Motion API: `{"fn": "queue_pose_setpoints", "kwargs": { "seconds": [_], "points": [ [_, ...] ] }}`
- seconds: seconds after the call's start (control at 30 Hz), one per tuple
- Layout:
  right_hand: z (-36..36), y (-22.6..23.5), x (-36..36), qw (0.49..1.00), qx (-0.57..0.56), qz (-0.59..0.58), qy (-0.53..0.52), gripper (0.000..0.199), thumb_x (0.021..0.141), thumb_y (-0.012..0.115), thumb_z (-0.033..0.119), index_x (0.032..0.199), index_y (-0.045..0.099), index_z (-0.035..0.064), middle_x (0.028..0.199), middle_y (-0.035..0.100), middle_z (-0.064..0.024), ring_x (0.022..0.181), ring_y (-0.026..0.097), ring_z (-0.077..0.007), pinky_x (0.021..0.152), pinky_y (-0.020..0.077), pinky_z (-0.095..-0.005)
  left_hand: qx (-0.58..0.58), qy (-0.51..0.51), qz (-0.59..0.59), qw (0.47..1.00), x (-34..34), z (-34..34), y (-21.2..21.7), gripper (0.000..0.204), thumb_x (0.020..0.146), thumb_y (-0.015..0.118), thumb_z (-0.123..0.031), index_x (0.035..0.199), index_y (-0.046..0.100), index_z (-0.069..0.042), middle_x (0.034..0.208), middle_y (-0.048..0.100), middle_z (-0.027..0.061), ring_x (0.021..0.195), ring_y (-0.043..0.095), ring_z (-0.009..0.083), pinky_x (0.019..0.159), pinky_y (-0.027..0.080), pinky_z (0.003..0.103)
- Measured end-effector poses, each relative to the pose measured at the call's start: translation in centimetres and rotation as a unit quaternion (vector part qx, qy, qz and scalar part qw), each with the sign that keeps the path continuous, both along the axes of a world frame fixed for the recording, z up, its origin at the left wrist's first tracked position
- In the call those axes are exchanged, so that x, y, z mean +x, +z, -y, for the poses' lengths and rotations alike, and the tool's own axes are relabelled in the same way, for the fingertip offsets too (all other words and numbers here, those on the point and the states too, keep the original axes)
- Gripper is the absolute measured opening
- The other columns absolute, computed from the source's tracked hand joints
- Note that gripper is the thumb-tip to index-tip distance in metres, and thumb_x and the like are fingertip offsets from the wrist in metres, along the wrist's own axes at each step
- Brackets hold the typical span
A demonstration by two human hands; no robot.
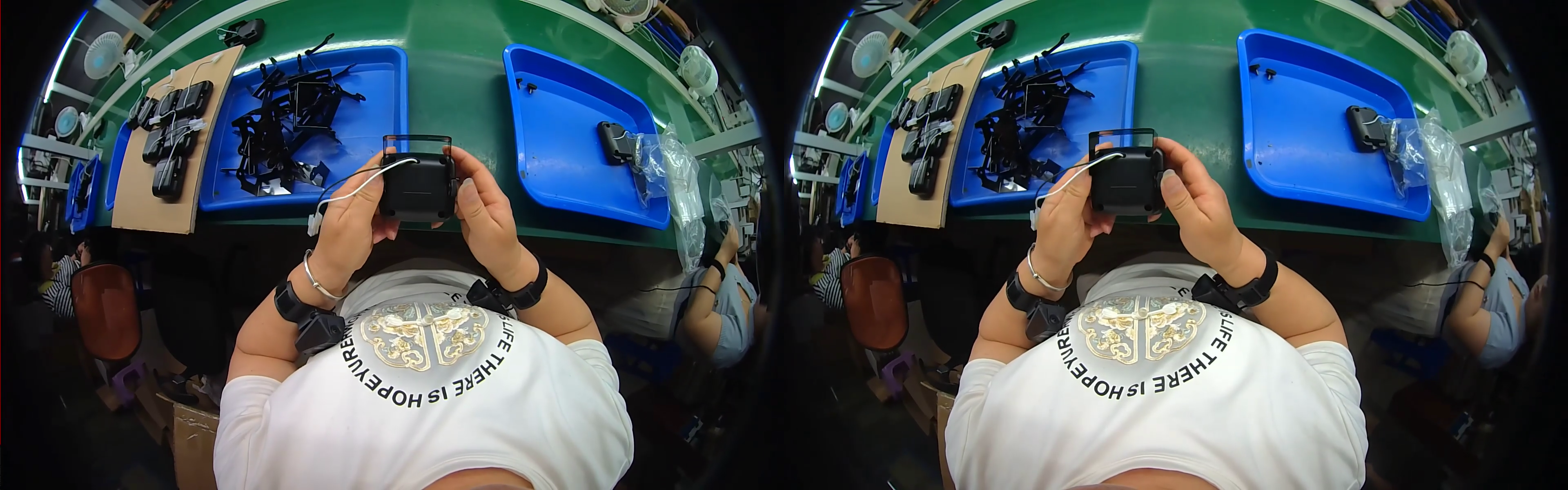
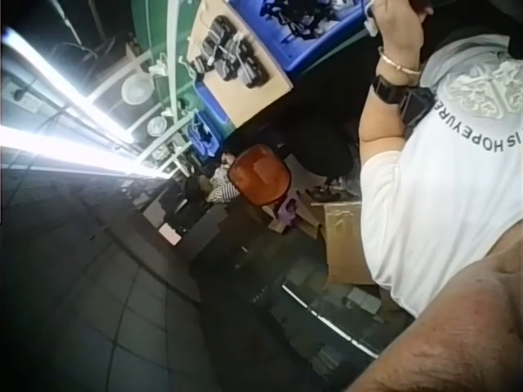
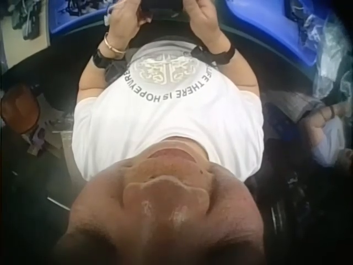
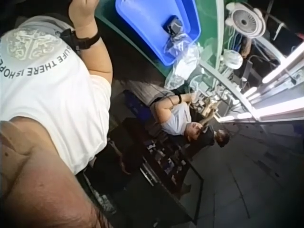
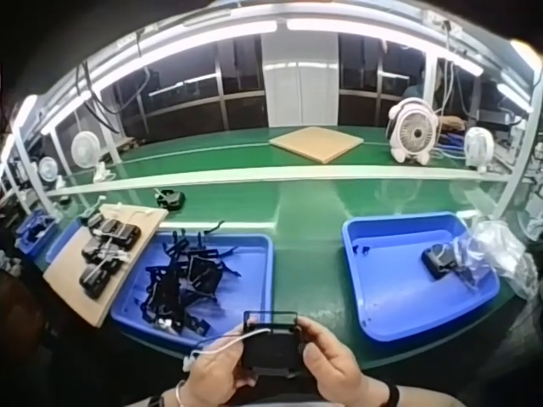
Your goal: Assembling small black electronic devices by connecting wires and housing parts at a factory workstation.
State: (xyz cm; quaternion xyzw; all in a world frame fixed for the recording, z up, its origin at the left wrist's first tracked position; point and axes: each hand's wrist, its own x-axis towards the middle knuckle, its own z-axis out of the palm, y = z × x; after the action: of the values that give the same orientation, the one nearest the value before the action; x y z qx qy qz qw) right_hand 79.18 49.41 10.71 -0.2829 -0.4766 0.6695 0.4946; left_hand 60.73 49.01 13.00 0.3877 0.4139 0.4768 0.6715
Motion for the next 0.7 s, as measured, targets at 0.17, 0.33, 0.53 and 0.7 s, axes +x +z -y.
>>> {"fn": "queue_pose_setpoints", "kwargs": {
  "seconds": [0.17, 0.33, 0.53, 0.7],
  "points": [
    [0.2, 0.2, -0.5, 0.996, 0.042, 0.064, -0.047, 0.043, 0.096, 0.039, 0.02, 0.132, 0.031, -0.0012, 0.122, 0.045, -0.0087, 0.09, 0.052, -0.008, 0.068, 0.0477, -0.0201, 0.009, 0.0, -0.019, 1.0, 0.5, 0.0, 0.2, 0.037, 0.096, 0.038, -0.023, 0.127, 0.043, -0.002, 0.073, 0.057, 0.0011, 0.05, 0.047, 0.0042, 0.041, 0.035, 0.015],
    [-0.1, 0.2, -0.2, 0.996, 0.033, 0.071, -0.047, 0.042, 0.096, 0.037, 0.019, 0.132, 0.031, -0.0013, 0.122, 0.045, -0.0084, 0.1, 0.049, -0.0099, 0.082, 0.043, -0.0223, 0.082, 0.024, -0.084, 0.993, 1.1, 0.5, 0.1, 0.039, 0.096, 0.037, -0.023, 0.129, 0.041, -0.003, 0.074, 0.057, 0.0001, 0.051, 0.047, 0.0034, 0.042, 0.035, 0.015],
    [-0.4, 1.2, 0.6, 0.994, 0.068, 0.061, -0.057, 0.041, 0.096, 0.038, 0.018, 0.131, 0.033, -0.0018, 0.121, 0.046, -0.0078, 0.113, 0.041, -0.0111, 0.098, 0.0304, -0.0247, 0.031, 0.031, -0.015, 0.999, 1.6, -0.3, 0.3, 0.042, 0.096, 0.037, -0.022, 0.132, 0.037, -0.001, 0.081, 0.058, -0.0006, 0.055, 0.048, 0.0022, 0.045, 0.038, 0.014],
    [-1.1, 2.1, 0.9, 0.989, 0.073, 0.11, -0.071, 0.04, 0.096, 0.039, 0.019, 0.131, 0.033, -0.0015, 0.119, 0.048, -0.0066, 0.104, 0.047, -0.01, 0.088, 0.0394, -0.0242, 0.09, 0.019, -0.084, 0.992, 1.8, -0.6, 1.0, 0.043, 0.096, 0.037, -0.024, 0.132, 0.037, -0.001, 0.085, 0.058, 0.0002, 0.057, 0.049, 0.002, 0.047, 0.038, 0.013]
  ]
}}
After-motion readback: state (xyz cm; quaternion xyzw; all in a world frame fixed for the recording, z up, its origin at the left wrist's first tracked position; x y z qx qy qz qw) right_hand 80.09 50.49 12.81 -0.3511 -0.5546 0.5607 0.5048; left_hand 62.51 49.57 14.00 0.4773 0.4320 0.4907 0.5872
